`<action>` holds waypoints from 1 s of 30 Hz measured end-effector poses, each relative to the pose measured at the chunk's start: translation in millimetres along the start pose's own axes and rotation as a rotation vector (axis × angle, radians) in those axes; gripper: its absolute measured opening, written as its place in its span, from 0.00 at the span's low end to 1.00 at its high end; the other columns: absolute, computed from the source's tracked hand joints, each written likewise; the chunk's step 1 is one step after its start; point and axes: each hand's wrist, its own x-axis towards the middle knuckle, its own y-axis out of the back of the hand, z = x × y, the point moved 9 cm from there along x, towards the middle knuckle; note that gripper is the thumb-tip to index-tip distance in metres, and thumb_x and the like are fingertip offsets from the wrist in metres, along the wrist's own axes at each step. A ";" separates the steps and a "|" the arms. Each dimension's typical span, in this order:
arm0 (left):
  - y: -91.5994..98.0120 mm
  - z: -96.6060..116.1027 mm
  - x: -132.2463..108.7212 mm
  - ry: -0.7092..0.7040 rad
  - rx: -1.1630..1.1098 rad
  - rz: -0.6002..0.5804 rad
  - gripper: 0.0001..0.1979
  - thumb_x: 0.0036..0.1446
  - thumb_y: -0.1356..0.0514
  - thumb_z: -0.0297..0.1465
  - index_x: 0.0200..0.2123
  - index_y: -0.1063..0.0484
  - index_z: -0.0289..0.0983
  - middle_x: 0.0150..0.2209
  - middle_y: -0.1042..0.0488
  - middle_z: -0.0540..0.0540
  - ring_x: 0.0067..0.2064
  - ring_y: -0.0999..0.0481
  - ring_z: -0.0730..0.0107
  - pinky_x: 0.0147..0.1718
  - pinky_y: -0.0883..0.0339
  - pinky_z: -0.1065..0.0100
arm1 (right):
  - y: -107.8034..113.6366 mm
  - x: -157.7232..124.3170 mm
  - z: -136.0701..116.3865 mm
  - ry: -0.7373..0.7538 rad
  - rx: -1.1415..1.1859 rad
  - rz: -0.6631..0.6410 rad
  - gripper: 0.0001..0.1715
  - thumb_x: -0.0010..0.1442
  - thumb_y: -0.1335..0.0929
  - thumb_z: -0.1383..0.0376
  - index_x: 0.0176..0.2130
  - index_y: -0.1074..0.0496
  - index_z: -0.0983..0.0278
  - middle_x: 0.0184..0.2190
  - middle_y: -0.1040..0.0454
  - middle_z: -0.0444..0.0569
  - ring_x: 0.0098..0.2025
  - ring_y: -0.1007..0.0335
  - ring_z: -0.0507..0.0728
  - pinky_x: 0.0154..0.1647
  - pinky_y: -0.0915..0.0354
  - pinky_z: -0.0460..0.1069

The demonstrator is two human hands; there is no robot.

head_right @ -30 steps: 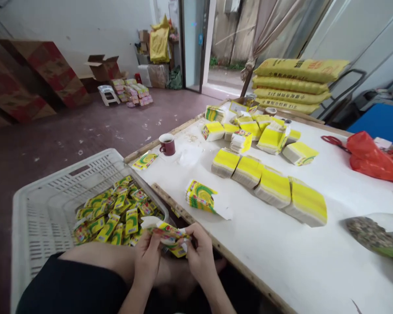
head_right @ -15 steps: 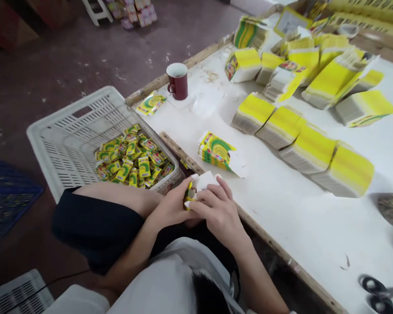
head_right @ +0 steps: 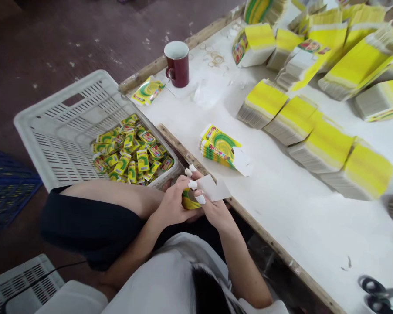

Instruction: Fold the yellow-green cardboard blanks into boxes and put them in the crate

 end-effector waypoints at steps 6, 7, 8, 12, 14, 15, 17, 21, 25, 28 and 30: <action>-2.8 -14.4 -1.8 0.095 -0.134 0.070 0.31 0.53 0.33 0.40 0.55 0.43 0.42 0.45 0.29 0.44 0.41 0.23 0.58 0.40 0.29 0.59 | -15.1 -13.4 -38.2 0.393 -0.488 -0.108 0.35 0.69 0.35 0.59 0.71 0.43 0.57 0.70 0.38 0.54 0.72 0.43 0.65 0.70 0.40 0.62; -1.0 -15.5 -2.0 0.097 -0.116 0.100 0.33 0.51 0.32 0.39 0.56 0.44 0.42 0.47 0.30 0.42 0.44 0.24 0.56 0.42 0.29 0.57 | -17.8 -15.1 -40.0 0.431 -0.561 -0.119 0.34 0.69 0.36 0.64 0.71 0.42 0.56 0.71 0.39 0.54 0.72 0.42 0.64 0.69 0.38 0.61; 1.8 -15.3 -1.9 0.091 -0.082 0.132 0.34 0.50 0.32 0.37 0.57 0.44 0.41 0.50 0.30 0.40 0.49 0.25 0.53 0.46 0.29 0.55 | -17.7 -16.0 -41.4 0.465 -0.616 -0.106 0.33 0.69 0.37 0.68 0.70 0.40 0.55 0.71 0.39 0.53 0.71 0.41 0.63 0.68 0.36 0.60; 11.4 -12.9 1.0 0.104 0.072 0.123 0.31 0.48 0.34 0.30 0.56 0.39 0.39 0.53 0.29 0.37 0.56 0.28 0.47 0.53 0.33 0.48 | -1.8 -16.6 -43.3 0.557 -0.720 0.042 0.35 0.67 0.39 0.73 0.69 0.39 0.54 0.69 0.37 0.55 0.69 0.37 0.64 0.66 0.34 0.61; 15.0 -13.3 1.6 0.134 0.098 0.074 0.30 0.47 0.33 0.31 0.54 0.36 0.38 0.49 0.25 0.38 0.50 0.24 0.47 0.50 0.31 0.48 | -3.0 -16.9 -37.9 0.570 -0.783 -0.014 0.38 0.66 0.37 0.71 0.71 0.44 0.57 0.71 0.42 0.59 0.71 0.41 0.66 0.65 0.34 0.63; 17.6 -12.7 1.3 0.141 0.107 0.065 0.30 0.47 0.32 0.32 0.53 0.34 0.38 0.48 0.24 0.38 0.48 0.23 0.47 0.49 0.31 0.48 | -5.3 -17.1 -34.1 0.561 -0.821 -0.067 0.39 0.66 0.36 0.70 0.72 0.46 0.58 0.72 0.44 0.60 0.72 0.43 0.67 0.65 0.34 0.63; 22.0 -10.7 0.3 0.142 0.130 0.065 0.31 0.46 0.30 0.36 0.54 0.33 0.37 0.49 0.22 0.36 0.49 0.22 0.44 0.50 0.31 0.47 | -6.4 -17.2 -29.3 0.529 -0.888 -0.145 0.36 0.66 0.36 0.70 0.70 0.42 0.59 0.72 0.46 0.62 0.71 0.43 0.68 0.62 0.31 0.63; 18.8 -7.3 -0.4 0.159 0.115 0.008 0.38 0.48 0.30 0.39 0.60 0.37 0.37 0.50 0.21 0.36 0.50 0.21 0.44 0.50 0.30 0.48 | 3.9 -16.9 -41.3 0.506 -0.934 -0.221 0.22 0.68 0.39 0.71 0.57 0.28 0.59 0.66 0.37 0.60 0.65 0.33 0.65 0.57 0.28 0.60; 16.2 -2.9 1.2 0.147 0.081 -0.028 0.42 0.46 0.30 0.35 0.64 0.39 0.38 0.50 0.20 0.38 0.50 0.20 0.46 0.50 0.28 0.49 | 1.1 -18.1 -54.6 0.521 -0.868 -0.348 0.14 0.69 0.37 0.66 0.52 0.28 0.58 0.62 0.33 0.58 0.62 0.31 0.62 0.59 0.30 0.59; 20.3 -7.9 0.0 0.181 0.062 0.053 0.39 0.45 0.29 0.36 0.61 0.34 0.39 0.51 0.21 0.38 0.50 0.20 0.45 0.52 0.29 0.48 | -2.9 -15.0 -54.6 0.514 -0.817 -0.231 0.22 0.68 0.35 0.64 0.60 0.37 0.61 0.63 0.38 0.63 0.67 0.38 0.67 0.63 0.34 0.64; 25.1 -12.9 -1.8 0.202 -0.064 0.172 0.38 0.44 0.28 0.36 0.59 0.31 0.38 0.50 0.21 0.38 0.51 0.20 0.46 0.53 0.29 0.49 | -4.7 -12.6 -52.8 0.514 -0.741 -0.148 0.34 0.68 0.35 0.62 0.67 0.50 0.63 0.65 0.40 0.66 0.68 0.39 0.68 0.64 0.35 0.66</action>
